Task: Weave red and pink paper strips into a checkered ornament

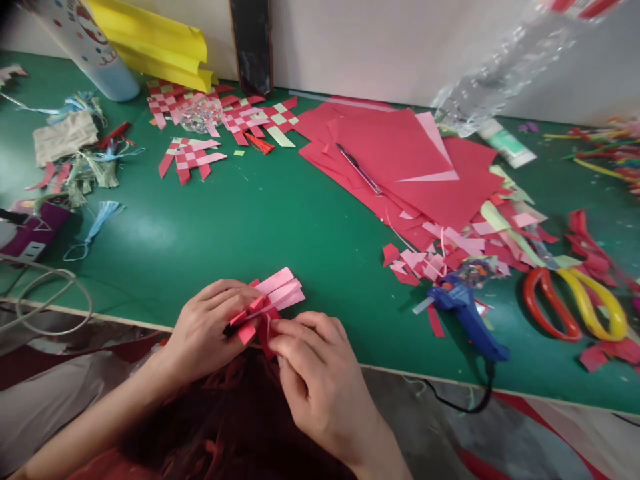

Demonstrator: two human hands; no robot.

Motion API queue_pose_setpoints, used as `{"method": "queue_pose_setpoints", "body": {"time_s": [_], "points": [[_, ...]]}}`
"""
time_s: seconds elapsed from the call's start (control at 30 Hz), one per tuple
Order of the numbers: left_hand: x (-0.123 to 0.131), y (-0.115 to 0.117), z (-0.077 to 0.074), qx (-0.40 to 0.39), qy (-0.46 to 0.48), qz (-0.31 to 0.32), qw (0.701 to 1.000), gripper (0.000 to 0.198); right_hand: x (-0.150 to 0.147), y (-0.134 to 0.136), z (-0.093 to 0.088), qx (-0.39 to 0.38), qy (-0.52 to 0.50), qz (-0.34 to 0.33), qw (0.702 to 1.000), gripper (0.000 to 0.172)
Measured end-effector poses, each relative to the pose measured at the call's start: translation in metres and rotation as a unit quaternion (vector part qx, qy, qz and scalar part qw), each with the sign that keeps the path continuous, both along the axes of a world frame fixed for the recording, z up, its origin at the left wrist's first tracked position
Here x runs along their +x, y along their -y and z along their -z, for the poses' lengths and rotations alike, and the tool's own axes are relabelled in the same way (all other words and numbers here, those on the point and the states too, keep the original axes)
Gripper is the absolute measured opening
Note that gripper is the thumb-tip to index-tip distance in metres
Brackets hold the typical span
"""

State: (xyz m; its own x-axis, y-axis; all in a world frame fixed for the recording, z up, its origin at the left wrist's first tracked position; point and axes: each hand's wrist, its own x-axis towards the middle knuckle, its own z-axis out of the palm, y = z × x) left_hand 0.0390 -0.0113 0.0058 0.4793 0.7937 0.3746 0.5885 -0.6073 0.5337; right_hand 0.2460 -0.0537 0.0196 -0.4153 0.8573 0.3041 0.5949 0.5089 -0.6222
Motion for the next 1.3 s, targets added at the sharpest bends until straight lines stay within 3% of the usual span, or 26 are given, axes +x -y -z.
{"method": "queue_pose_setpoints", "body": {"time_s": [0.27, 0.57, 0.73, 1.17, 1.3], "points": [[0.001, 0.001, -0.003, 0.000, 0.008, -0.009, 1.000, 0.014, 0.000, 0.000, 0.001, 0.034, 0.096, -0.010, 0.995, 0.031], [0.001, 0.000, -0.002, -0.002, 0.011, -0.006, 1.000, 0.016, 0.000, -0.002, 0.002, 0.050, 0.040, 0.009, 0.998, 0.035], [0.000, 0.000, -0.001, -0.008, 0.007, 0.000, 1.000, 0.020, -0.002, -0.007, 0.001, 0.049, 0.015, 0.069, 0.996, 0.028], [-0.005, 0.001, 0.001, -0.032, 0.009, 0.018, 0.999, 0.023, 0.000, -0.017, 0.000, -0.085, -0.025, 0.150, 0.985, 0.010], [-0.004, 0.000, 0.001, -0.035, 0.010, 0.016, 0.999, 0.024, 0.001, -0.017, 0.002, -0.081, -0.040, 0.123, 0.988, 0.014]]}}
